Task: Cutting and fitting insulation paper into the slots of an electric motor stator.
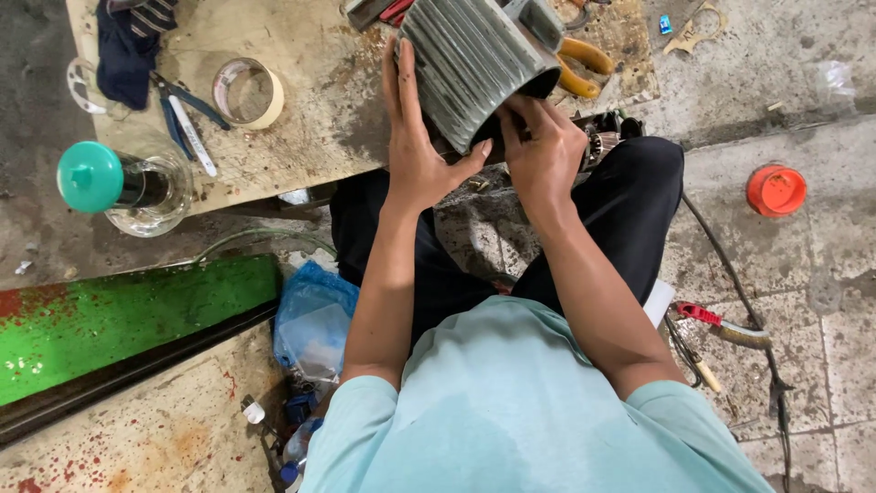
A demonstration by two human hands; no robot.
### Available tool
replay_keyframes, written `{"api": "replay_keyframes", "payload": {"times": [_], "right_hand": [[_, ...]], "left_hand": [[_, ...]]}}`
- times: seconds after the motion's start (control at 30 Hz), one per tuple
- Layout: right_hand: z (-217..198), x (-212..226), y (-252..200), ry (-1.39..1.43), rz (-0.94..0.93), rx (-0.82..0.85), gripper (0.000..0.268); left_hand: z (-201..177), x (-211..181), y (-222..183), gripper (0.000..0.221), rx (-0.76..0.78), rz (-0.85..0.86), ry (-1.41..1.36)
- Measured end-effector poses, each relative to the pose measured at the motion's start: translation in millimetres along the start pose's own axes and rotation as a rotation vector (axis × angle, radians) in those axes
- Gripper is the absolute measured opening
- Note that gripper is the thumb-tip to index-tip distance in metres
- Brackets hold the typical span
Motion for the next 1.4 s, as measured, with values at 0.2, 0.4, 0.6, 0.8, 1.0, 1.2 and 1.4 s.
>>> {"api": "replay_keyframes", "payload": {"times": [0.2,0.4,0.6,0.8,1.0,1.2,1.4], "right_hand": [[10.9,-7.1,0.4,0.023,0.112,-0.049,0.022],[4.2,-4.5,-8.4,0.116,0.163,-0.043,0.024],[-13.4,-3.1,-4.1,0.221,0.24,0.11,0.028],[-30.5,-3.1,-11.6,0.285,0.151,-0.004,0.024],[-30.9,-21.7,3.5,0.057,0.008,-0.055,0.044],[-20.1,-8.3,15.7,0.09,-0.019,-0.025,0.036],[-9.0,-6.1,19.7,0.136,0.029,-0.013,0.028]], "left_hand": [[0.0,-1.0,1.7,0.125,0.003,0.038,-0.018],[-0.1,-7.5,1.4,0.128,-0.006,-0.001,-0.026],[-2.1,-9.4,-0.9,0.121,0.034,-0.019,-0.042],[-18.4,11.9,17.3,0.068,-0.053,-0.123,-0.474],[-52.7,58.6,92.3,0.034,-0.271,0.011,0.218],[-23.1,89.3,118.1,0.048,0.252,0.04,0.587],[-36.7,97.4,96.3,0.056,0.314,0.035,0.886]]}}
Point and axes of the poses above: each hand's wrist, its own y-axis towards the middle knuckle, its own z-axis out of the palm, x = y × z, the point moved 2 cm from there along y, towards the middle knuckle, and after that the axes turned 14 degrees about -x, right-handed, at the moved point
